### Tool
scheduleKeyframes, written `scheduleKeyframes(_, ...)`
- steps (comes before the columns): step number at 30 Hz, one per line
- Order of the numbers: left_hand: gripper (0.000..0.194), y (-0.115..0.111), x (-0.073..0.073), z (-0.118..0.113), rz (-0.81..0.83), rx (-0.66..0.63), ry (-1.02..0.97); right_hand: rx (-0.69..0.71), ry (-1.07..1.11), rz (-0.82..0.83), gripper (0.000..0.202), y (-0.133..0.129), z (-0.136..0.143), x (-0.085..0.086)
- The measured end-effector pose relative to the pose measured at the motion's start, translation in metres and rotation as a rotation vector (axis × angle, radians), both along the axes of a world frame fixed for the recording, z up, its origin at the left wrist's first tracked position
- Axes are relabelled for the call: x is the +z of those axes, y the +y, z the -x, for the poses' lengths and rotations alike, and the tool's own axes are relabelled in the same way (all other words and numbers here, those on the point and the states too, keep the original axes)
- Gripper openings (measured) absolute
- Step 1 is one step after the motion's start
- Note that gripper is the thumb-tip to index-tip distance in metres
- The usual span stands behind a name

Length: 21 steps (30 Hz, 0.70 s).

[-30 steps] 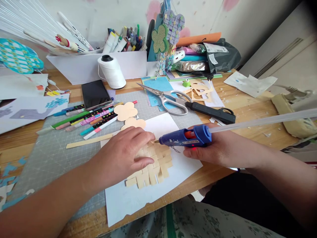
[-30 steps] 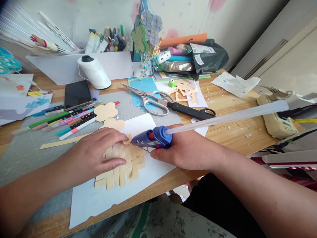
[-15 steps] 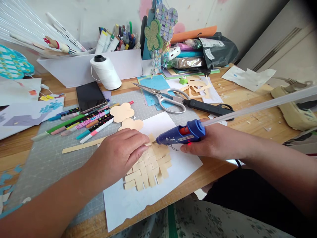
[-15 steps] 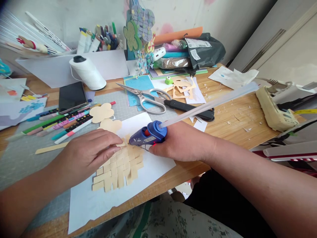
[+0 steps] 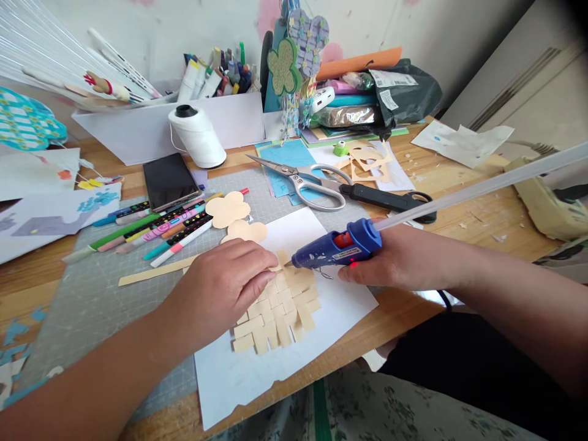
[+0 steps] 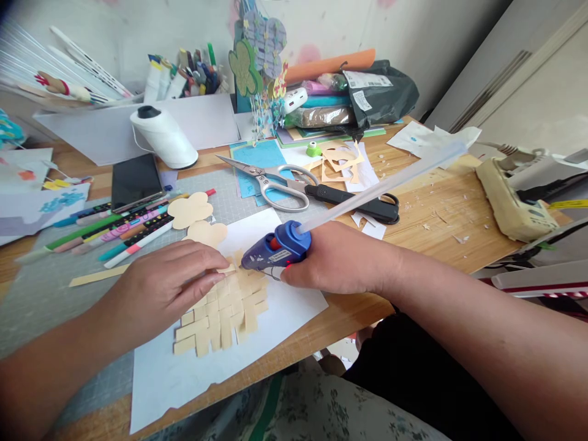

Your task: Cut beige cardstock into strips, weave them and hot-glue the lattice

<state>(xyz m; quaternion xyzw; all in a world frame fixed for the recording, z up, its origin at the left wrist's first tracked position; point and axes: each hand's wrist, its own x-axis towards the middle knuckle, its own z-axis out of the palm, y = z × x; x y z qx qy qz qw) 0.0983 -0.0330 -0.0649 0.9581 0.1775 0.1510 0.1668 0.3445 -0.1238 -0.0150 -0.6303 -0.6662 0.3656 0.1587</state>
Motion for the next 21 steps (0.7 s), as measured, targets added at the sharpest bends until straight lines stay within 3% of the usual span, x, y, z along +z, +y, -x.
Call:
scheduleKeyframes(6, 0.015, 0.0, 0.0, 0.001, -0.007, 0.001, 0.014, 0.023, -0.096, 0.032, 0.006, -0.002, 0.005, 0.008)
scheduleKeyframes(21, 0.014, 0.0, 0.0, 0.0, -0.023, 0.004, 0.006, 0.023, -0.252, 0.072, 0.005, 0.0, 0.008, 0.008)
